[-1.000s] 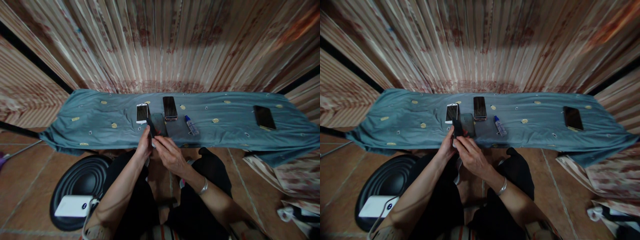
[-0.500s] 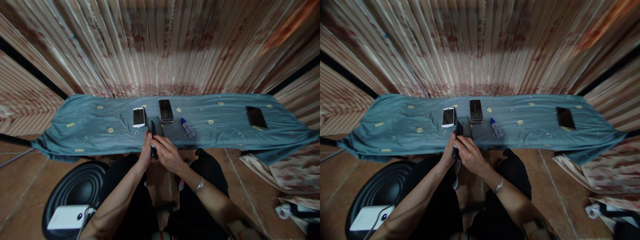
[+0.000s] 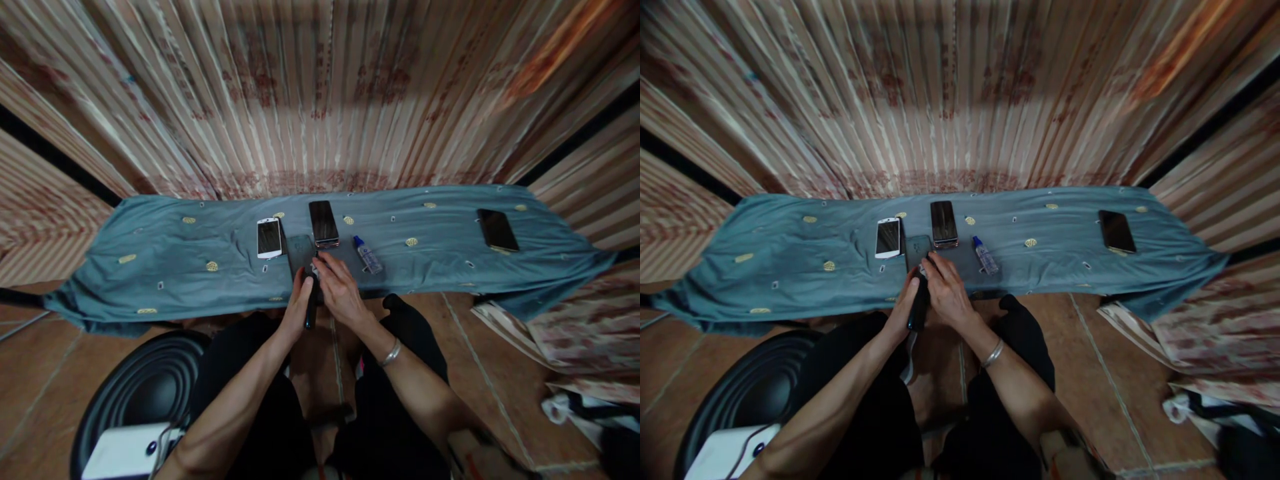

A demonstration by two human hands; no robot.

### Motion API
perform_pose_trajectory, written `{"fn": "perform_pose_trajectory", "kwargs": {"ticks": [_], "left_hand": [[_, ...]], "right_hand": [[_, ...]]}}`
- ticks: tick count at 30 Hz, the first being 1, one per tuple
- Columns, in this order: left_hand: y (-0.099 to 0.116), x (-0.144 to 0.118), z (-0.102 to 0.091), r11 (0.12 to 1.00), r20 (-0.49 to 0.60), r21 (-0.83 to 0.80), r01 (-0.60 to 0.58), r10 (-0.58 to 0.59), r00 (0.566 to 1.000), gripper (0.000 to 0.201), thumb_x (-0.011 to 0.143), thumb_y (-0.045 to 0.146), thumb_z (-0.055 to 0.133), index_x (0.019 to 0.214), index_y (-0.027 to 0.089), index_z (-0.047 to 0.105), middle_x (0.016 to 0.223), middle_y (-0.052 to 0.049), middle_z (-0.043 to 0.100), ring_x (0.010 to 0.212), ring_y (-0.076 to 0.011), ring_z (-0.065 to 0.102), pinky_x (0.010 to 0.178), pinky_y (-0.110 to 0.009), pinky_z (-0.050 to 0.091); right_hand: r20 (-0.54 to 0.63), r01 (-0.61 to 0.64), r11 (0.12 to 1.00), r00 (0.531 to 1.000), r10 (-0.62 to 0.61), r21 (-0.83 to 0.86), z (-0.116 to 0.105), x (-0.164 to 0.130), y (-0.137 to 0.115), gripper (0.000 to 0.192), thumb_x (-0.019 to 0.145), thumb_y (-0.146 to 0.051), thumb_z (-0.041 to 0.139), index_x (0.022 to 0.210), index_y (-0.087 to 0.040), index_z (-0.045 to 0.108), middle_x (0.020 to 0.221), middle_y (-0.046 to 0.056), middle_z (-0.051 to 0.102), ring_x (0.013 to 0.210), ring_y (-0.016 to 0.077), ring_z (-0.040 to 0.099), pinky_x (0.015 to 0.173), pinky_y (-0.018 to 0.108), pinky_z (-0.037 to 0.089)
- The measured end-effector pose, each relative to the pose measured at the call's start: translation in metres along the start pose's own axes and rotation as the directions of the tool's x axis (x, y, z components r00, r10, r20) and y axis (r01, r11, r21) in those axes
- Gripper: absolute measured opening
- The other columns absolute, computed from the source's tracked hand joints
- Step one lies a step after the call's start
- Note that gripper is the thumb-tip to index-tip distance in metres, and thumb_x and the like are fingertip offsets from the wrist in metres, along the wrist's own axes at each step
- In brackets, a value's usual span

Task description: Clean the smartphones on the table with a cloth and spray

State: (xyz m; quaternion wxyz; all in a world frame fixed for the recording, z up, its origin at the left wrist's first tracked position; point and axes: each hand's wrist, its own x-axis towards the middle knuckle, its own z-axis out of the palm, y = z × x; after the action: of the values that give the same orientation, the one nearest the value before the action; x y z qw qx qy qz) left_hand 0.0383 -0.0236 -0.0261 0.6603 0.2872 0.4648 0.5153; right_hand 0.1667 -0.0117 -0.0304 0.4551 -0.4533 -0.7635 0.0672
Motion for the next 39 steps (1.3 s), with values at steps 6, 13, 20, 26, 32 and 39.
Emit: {"fn": "perform_pose_trajectory", "kwargs": {"ticks": [6,13,20,26,32,39], "left_hand": [[0.005,-0.009,0.008,0.985,0.001,0.158,0.075,-0.076,0.997,0.062,0.08,0.031,0.07,0.137,0.023,0.048,0.113,-0.007,0.066,0.112,-0.025,0.061,0.101,-0.037,0.045],[0.006,-0.013,0.008,0.991,0.061,0.089,0.102,-0.107,0.992,0.063,0.074,0.034,0.074,0.133,0.024,0.053,0.108,-0.006,0.068,0.101,-0.0238,0.064,0.085,-0.033,0.053],[0.02,-0.018,0.012,0.988,0.072,0.012,0.155,-0.156,0.985,0.061,0.076,0.03,0.071,0.133,0.023,0.052,0.114,-0.008,0.07,0.095,-0.0256,0.069,0.071,-0.031,0.058],[0.03,-0.018,0.012,0.963,0.164,-0.154,0.221,-0.195,0.967,0.057,0.083,0.03,0.064,0.137,0.023,0.047,0.123,-0.011,0.067,0.104,-0.0268,0.069,0.085,-0.041,0.058],[0.03,-0.018,0.013,0.922,0.203,-0.24,0.304,-0.258,0.945,0.058,0.088,0.034,0.058,0.142,0.019,0.041,0.12,-0.015,0.069,0.107,-0.0306,0.068,0.094,-0.051,0.053],[0.023,-0.018,0.019,0.915,0.18,-0.201,0.351,-0.317,0.931,0.039,0.091,0.03,0.053,0.129,0.02,0.055,0.112,-0.009,0.073,0.098,-0.027,0.071,0.086,-0.047,0.058]], "right_hand": [[-0.039,-0.127,0.989,0.991,0.13,0.07,-0.004,0.006,0.013,0.04,0.097,-0.022,0.037,0.131,-0.017,0.058,0.134,0.015,0.058,0.126,0.022,0.053,0.108,0.043,0.044],[-0.02,-0.216,0.96,0.975,0.223,0.178,-0.003,0.007,0.022,0.036,0.097,-0.024,0.037,0.124,-0.021,0.062,0.126,0.011,0.065,0.122,0.0198,0.057,0.106,0.04,0.045],[0.069,-0.316,0.939,0.949,0.309,0.136,0.0,0.001,0.035,0.034,0.095,-0.024,0.039,0.112,-0.018,0.067,0.12,0.012,0.068,0.114,0.0234,0.062,0.101,0.042,0.048],[0.1,-0.367,0.923,0.929,0.357,0.115,-0.002,0.001,0.038,0.031,0.091,-0.018,0.041,0.104,-0.021,0.069,0.101,0.006,0.074,0.094,0.021,0.069,0.085,0.034,0.055],[-0.094,-0.381,0.911,0.913,0.398,0.158,-0.011,0.007,0.041,0.028,0.091,-0.026,0.048,0.11,-0.022,0.069,0.107,0.007,0.074,0.099,0.0217,0.069,0.088,0.036,0.055],[-0.078,-0.26,0.959,0.96,0.27,0.116,-0.014,0.008,0.03,0.026,0.094,-0.025,0.048,0.107,-0.021,0.07,0.111,0.009,0.072,0.105,0.0221,0.066,0.096,0.039,0.052]]}}
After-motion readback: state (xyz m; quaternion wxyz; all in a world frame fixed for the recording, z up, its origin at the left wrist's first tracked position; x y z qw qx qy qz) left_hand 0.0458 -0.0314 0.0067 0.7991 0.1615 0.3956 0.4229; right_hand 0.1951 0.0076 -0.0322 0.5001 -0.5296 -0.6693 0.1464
